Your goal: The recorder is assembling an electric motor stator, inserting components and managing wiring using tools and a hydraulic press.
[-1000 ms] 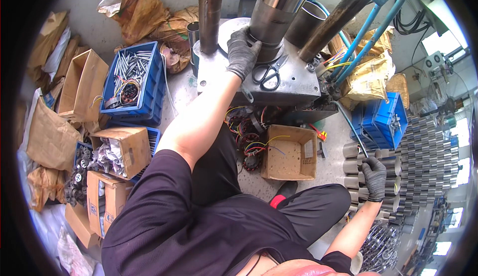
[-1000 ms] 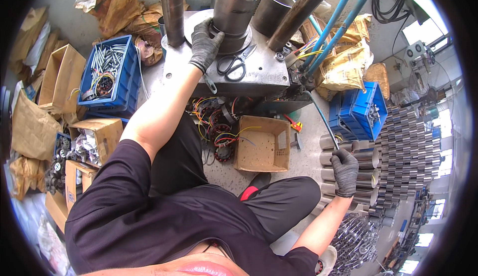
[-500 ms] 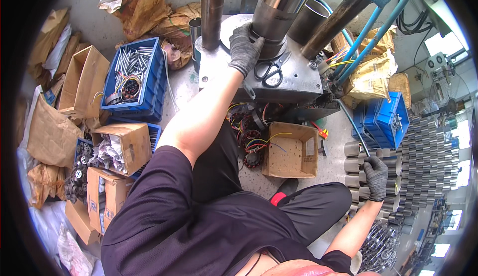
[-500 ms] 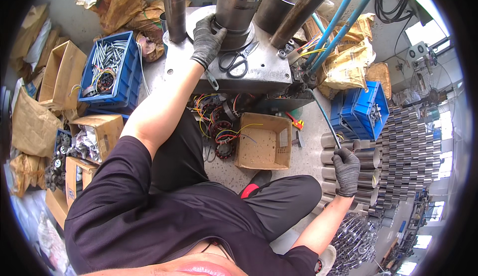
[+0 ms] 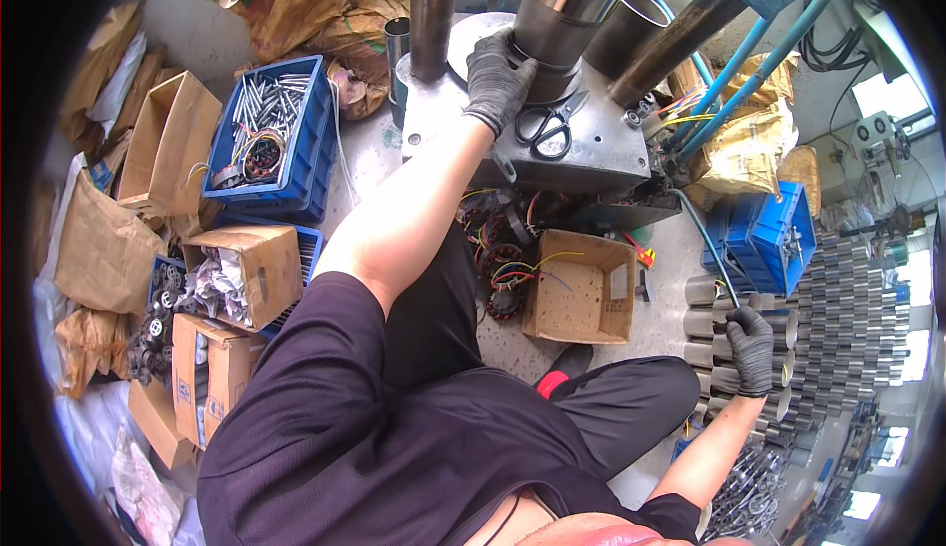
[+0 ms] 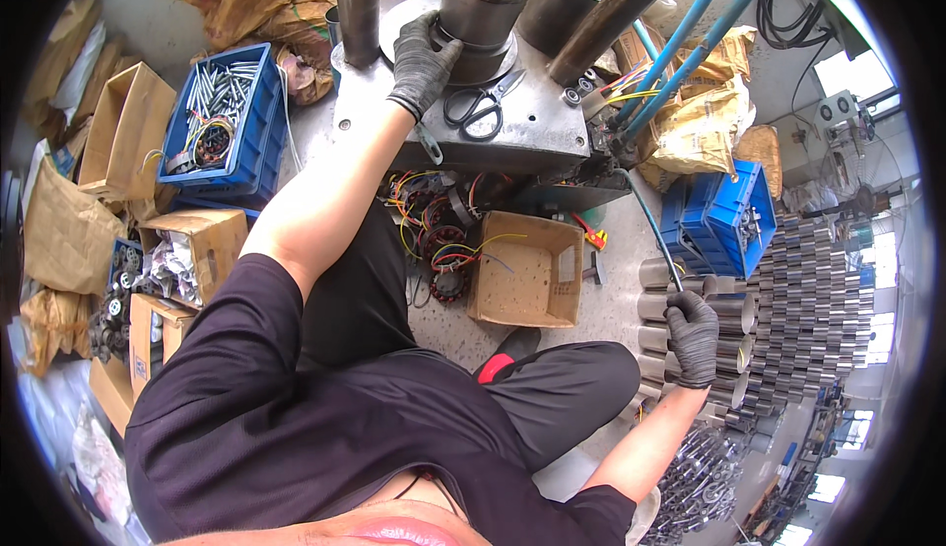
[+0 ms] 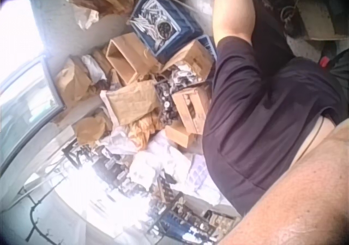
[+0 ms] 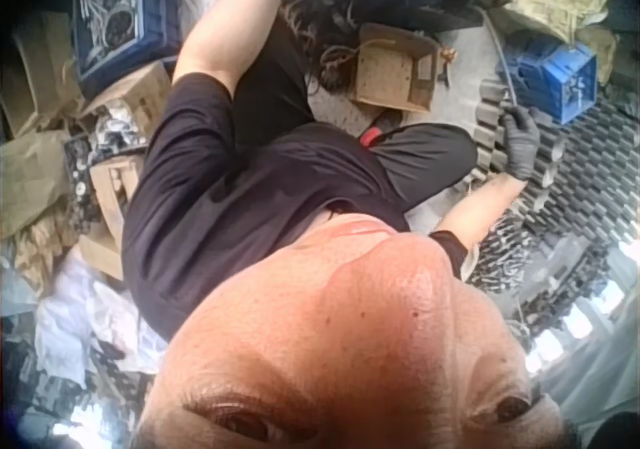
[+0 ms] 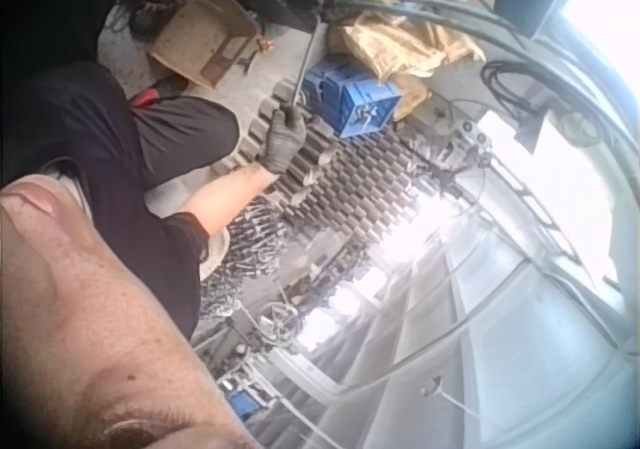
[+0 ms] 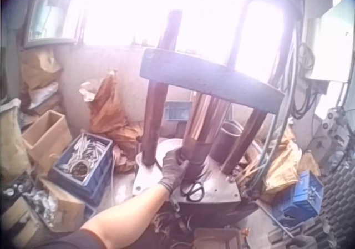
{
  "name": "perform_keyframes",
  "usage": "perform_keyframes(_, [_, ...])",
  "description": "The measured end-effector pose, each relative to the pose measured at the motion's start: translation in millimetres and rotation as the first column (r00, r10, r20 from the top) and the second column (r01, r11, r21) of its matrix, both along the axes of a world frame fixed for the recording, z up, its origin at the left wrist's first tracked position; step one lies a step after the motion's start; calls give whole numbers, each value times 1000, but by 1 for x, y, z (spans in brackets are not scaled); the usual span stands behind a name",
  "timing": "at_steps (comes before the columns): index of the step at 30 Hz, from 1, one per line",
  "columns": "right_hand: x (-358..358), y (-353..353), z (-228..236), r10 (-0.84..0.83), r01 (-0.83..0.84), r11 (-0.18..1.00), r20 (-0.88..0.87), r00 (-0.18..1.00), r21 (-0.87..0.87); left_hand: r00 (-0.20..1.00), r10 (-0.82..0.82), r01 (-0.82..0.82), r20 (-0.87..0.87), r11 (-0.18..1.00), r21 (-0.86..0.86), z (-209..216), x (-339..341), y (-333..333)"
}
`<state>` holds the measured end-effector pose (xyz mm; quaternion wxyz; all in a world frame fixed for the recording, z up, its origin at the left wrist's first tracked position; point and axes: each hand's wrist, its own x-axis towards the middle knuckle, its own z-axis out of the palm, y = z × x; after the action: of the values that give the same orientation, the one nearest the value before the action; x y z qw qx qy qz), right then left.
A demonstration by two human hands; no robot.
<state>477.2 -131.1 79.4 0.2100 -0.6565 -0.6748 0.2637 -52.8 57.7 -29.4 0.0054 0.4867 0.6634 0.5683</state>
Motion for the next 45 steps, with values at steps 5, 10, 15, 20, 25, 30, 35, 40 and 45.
perform_keyframes(5, [7, 16, 23, 124, -116, 966, 18, 992, -231, 1000, 13, -13, -14, 1000, 25, -2, 1, 2])
perform_keyframes(10, [9, 41, 39, 67, -83, 987, -121, 990, -137, 1000, -22, 22, 6, 999, 34, -7, -4, 6])
perform_keyframes(15, [4, 38, 48, 242, -143, 907, 211, 947, -395, 997, 62, -59, -51, 996, 64, -6, 1, 4])
perform_keyframes(20, [-7, 30, 43, 80, -82, 989, -25, 997, -125, 999, -42, 42, 22, 999, -1, -2, -3, 3])
perform_keyframes(25, [-5, 34, 48, 188, -78, 868, 179, 966, -491, 999, -20, 20, 40, 1000, -7, -6, -3, 5])
perform_keyframes(30, [8, 34, 40, 163, -145, 972, 87, 983, -182, 991, -103, 106, 85, 994, -28, -2, -5, 5])
perform_keyframes(35, [4, 34, 41, 151, -117, 939, 82, 985, -323, 997, -56, 57, 57, 998, -24, -8, -6, 8])
perform_keyframes(40, [-1, 34, 47, 211, -112, 867, 153, 966, -485, 999, 46, -45, -20, 997, 55, -9, -2, 8])
perform_keyframes(45, [0, 32, 40, 90, -91, 978, -16, 996, -189, 997, 73, -71, -37, 996, 52, -6, 0, 5])
